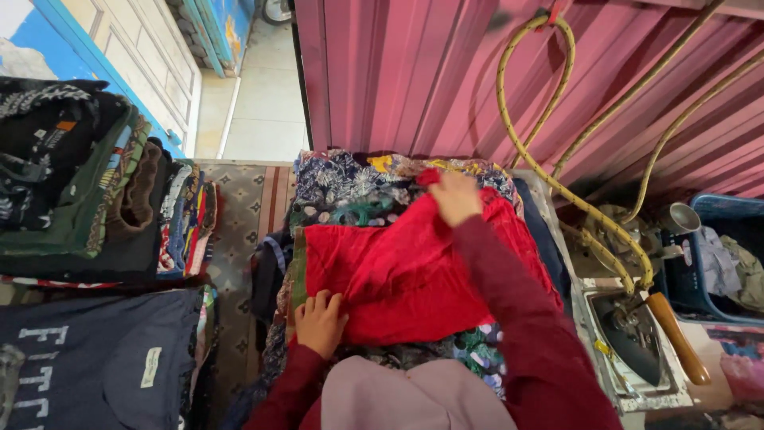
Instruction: The person folds a red patterned cloth and a dark patterned cloth on a table using a cardboard piece as a guide. They smooth the fabric, fold it into neat rectangles, and place the folded items onto a stack.
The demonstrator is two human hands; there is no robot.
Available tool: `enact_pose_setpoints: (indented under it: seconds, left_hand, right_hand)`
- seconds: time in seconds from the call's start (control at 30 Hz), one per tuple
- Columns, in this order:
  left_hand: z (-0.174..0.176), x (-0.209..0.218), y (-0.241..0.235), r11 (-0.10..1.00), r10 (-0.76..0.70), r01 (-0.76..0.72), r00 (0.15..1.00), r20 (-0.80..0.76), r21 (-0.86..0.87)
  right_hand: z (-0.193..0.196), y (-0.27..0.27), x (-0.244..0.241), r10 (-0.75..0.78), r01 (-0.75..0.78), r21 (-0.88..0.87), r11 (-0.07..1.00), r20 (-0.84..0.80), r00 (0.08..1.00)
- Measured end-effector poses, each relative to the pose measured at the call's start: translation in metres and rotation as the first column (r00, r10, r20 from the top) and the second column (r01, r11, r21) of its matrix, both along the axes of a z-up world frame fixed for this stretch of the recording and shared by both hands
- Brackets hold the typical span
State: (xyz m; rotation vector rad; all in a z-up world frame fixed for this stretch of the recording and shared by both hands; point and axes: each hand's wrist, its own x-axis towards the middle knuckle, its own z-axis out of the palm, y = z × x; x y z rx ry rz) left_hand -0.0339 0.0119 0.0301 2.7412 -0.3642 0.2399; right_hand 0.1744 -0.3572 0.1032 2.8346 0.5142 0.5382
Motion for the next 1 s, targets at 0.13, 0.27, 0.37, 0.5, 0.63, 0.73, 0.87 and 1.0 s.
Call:
enact_pose_setpoints:
  seconds: [0.13,0.27,0.37,0.5,0.63,0.73,0.87,1.0]
  left_hand:
    - [-0.006,0.008,0.001,1.0,0.003,-0.003,1.0,0.031,0.0]
    - [-0.008,0.015,0.003,0.999,-0.012,0.012,1.0,0.003,0.031]
    - [0.0,0.02,0.004,0.999,-0.028,0.029,0.998,-0.05,0.016]
    - [-0.006,0.018,0.009,0.997,-0.069,0.071,0.996,-0.062,0.037]
    - [0.001,0.014,0.006,0.995,-0.071,0.074,0.996,-0.047,0.066]
    - [0.004,0.01,0.003,0.985,-0.094,0.097,0.995,-0.029,0.141]
    - [0.006,0.007,0.003,0.987,-0.077,0.079,0.997,-0.022,0.138]
    - [0.006,0.007,0.003,0.988,-0.065,0.068,0.998,-0.026,0.138]
  right_hand:
    - [0.048,-0.049,-0.154,0.052,-0.078,0.067,0.995,0.325,0.944]
    - [-0.003,-0.072,-0.308,-0.173,0.172,-0.036,0.984,-0.035,0.984]
    - [-0.062,-0.091,-0.38,-0.324,0.364,-0.012,0.931,-0.483,0.814]
    - [-0.147,-0.163,-0.42,-0.152,0.607,0.176,0.775,-0.881,0.449]
    - [-0.064,-0.131,-0.32,-0.41,0.71,0.227,0.666,-0.684,0.603]
    - [-0.055,-0.115,-0.234,-0.383,0.413,0.591,0.693,-0.184,0.905]
    - [-0.058,-0.093,-0.14,-0.514,0.449,0.613,0.65,-0.08,0.854]
    - [-0.169,-0.172,-0.07,-0.533,0.692,0.49,0.53,-0.442,0.721]
